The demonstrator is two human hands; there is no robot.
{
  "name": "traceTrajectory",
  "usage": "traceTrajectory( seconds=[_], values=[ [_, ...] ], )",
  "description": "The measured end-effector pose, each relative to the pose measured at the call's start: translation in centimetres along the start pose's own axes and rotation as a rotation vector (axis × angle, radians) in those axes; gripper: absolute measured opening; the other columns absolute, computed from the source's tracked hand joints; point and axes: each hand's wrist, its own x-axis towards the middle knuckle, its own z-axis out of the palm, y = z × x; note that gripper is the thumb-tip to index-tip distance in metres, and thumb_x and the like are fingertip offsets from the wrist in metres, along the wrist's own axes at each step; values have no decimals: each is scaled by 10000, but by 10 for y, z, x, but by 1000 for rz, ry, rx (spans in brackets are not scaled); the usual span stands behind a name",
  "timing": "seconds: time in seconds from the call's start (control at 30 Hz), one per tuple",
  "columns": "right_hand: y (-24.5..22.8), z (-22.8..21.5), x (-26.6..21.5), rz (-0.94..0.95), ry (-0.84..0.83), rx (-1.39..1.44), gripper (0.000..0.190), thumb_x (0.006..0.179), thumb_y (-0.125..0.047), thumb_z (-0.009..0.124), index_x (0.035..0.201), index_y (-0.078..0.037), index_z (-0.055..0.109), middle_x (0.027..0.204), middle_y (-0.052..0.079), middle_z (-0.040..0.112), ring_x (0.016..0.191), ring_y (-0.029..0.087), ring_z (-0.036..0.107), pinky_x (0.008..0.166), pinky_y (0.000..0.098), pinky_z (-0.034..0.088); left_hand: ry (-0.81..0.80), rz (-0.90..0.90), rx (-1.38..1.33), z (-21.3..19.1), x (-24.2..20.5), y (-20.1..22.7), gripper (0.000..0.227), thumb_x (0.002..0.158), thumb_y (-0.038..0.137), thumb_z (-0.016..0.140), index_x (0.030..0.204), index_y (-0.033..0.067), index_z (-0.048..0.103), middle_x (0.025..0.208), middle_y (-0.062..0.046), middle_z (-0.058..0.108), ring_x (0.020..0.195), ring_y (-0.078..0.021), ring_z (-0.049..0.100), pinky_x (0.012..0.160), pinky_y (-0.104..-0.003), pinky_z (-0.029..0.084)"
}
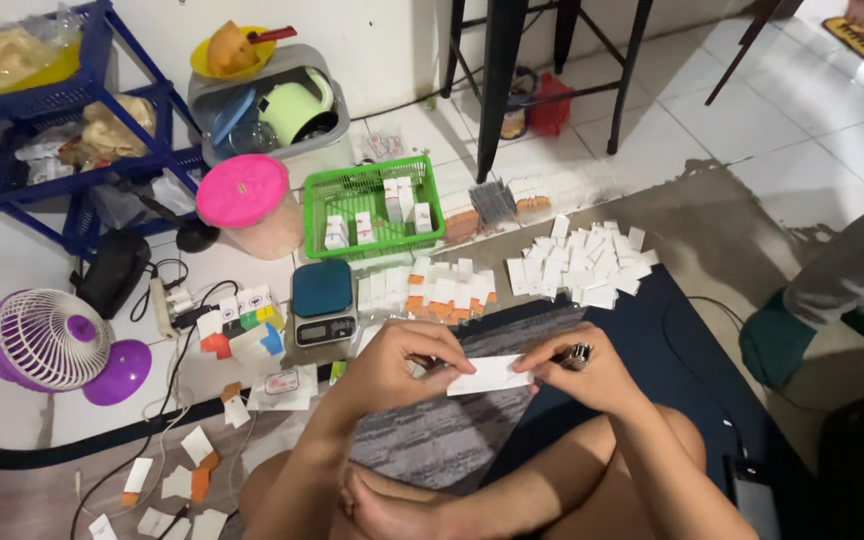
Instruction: The person is sealing the edges of white labels using a lighter. They hold each label by hand, apply a flame to the ends to melt or finish the edge, and then place it into a stack on the floor.
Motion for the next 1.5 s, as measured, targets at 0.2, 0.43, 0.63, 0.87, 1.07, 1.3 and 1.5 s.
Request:
traceTrajectory(
  seconds=[0.2,0.43,0.63,0.87,1.07,1.3,1.5],
  values=[
    [-1,-2,3,-76,41,-228,325,804,-288,1052,952,-18,947,856,171,907,699,226,808,669,389,636,109,54,-15,2,-6,-30,361,860,304,1011,1084,39,913,1053,-126,888,965,-202,776,861,-352,638],
    [20,16,4,15,241,-288,93,871,-92,981,899,-17,934,866,174,905,773,227,826,757,385,644,490,-153,-296,37,-4,-45,324,963,-43,868,1286,-51,847,1159,-185,871,752,-280,878,665,-370,772],
    [39,25,-3,169,402,-249,188,823,-10,1000,1003,0,948,919,170,899,786,161,743,740,338,613,761,-212,-597,66,-7,-79,565,971,9,868,1480,-83,641,1147,-281,803,713,-385,857,661,-438,786],
    [26,33,8,346,406,-137,426,888,-24,934,1293,66,841,819,151,837,668,125,687,590,264,539,757,-275,-487,71,0,-62,262,980,82,919,814,-56,769,639,-246,796,549,-317,838,568,-378,693],
    [56,33,-8,423,407,-138,208,893,-17,925,1076,77,896,610,154,766,560,160,689,564,248,491,807,-296,-495,90,-1,-94,263,930,72,935,799,-52,744,578,-216,733,489,-284,778,530,-359,651],
    [64,53,-17,441,509,-102,178,914,-11,932,1079,55,913,646,165,762,575,197,694,593,301,540,788,-216,-397,106,8,-101,283,940,104,956,1149,-79,902,777,-188,860,698,-163,801,623,-278,682],
    [85,52,-30,452,473,-94,155,913,-40,946,1047,31,918,603,148,743,503,179,625,496,280,475,747,-343,-496,107,4,-112,294,925,189,991,1149,7,940,839,-116,854,725,-112,751,682,-267,693]
  ],
)
